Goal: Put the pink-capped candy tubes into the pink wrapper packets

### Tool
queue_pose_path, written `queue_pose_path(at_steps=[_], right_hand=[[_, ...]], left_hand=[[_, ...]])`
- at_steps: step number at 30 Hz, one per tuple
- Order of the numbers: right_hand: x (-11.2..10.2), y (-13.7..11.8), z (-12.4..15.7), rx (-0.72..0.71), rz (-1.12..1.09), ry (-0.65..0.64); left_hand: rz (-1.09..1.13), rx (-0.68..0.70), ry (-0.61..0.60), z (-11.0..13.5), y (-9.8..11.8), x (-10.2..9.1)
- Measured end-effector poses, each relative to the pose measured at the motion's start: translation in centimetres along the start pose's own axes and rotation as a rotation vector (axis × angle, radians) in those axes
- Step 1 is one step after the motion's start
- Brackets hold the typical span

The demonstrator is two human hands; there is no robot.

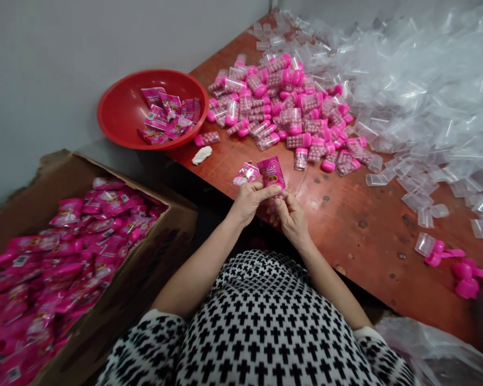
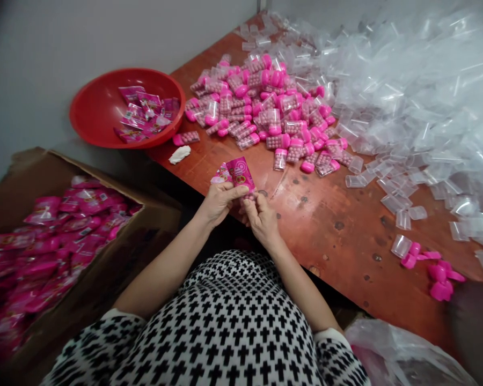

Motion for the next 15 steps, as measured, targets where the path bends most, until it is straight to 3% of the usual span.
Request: queue_pose_path(at_steps=[5,9,15], right_hand=[[0.6,0.6,0.5,0.069,-0.181,-0.025],[-0.1,0.6,0.7,0.051,-0.312,0.071],[-0.4,1.6,1.3,0.099,-0.362,0.127]], left_hand=[[0.106,-0.027,0.037,-0.2,-0.8,-0.6],[0.228,0.000,0.122,-0.2,-0.7,-1.5],[0.163,-0.015,0.070,0.6,-1.1,-0.2]])
Point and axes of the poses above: each hand's wrist, its own z-axis away from the middle knuckle, its own x-axis out of the palm, y = z × x, the point moved 10 cm from there along -z, towards the middle knuckle, and after that the axes turned 12 degrees about -x, right-handed, at the moved point
